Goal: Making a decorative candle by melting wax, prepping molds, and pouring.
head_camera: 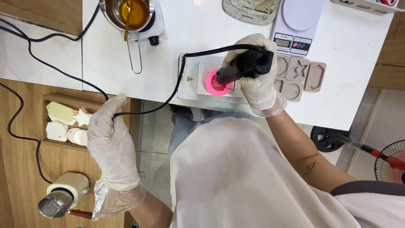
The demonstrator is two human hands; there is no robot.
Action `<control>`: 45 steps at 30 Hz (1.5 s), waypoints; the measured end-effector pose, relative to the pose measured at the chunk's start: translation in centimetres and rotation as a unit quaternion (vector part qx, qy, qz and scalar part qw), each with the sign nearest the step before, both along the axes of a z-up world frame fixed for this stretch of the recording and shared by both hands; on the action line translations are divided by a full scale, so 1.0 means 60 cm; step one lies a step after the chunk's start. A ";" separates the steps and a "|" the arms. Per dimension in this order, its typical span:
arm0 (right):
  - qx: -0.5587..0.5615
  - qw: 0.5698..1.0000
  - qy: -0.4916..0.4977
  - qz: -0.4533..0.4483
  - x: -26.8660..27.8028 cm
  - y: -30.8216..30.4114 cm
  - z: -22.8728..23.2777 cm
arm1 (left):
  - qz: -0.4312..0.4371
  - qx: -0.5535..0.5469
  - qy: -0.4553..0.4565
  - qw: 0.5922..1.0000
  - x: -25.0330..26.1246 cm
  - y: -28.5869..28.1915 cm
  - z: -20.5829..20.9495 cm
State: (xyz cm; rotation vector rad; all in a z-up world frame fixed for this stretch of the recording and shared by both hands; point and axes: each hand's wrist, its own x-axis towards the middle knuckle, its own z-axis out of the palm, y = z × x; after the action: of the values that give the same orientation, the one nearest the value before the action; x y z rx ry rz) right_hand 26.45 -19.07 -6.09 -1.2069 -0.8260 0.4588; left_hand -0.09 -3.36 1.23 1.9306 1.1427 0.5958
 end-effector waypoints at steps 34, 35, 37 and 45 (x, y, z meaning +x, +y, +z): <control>-0.113 0.983 -0.062 0.130 0.015 0.021 0.026 | -0.045 0.047 -0.094 0.993 -0.054 0.005 -0.038; -0.114 0.982 -0.062 0.133 0.013 0.025 0.027 | -0.042 0.046 -0.093 0.994 -0.057 0.004 -0.038; -0.113 0.982 -0.053 0.139 0.009 0.031 0.029 | -0.043 0.017 -0.128 0.991 -0.060 0.004 -0.038; -0.122 0.976 -0.037 0.178 0.011 0.044 0.020 | -0.044 0.048 -0.107 0.992 -0.070 0.015 -0.038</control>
State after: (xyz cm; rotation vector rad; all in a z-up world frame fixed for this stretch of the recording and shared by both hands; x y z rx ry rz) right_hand 27.13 -16.42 -4.92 -1.3110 -1.0810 0.8313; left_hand -4.29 -2.43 -1.03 1.9324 0.9038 0.8014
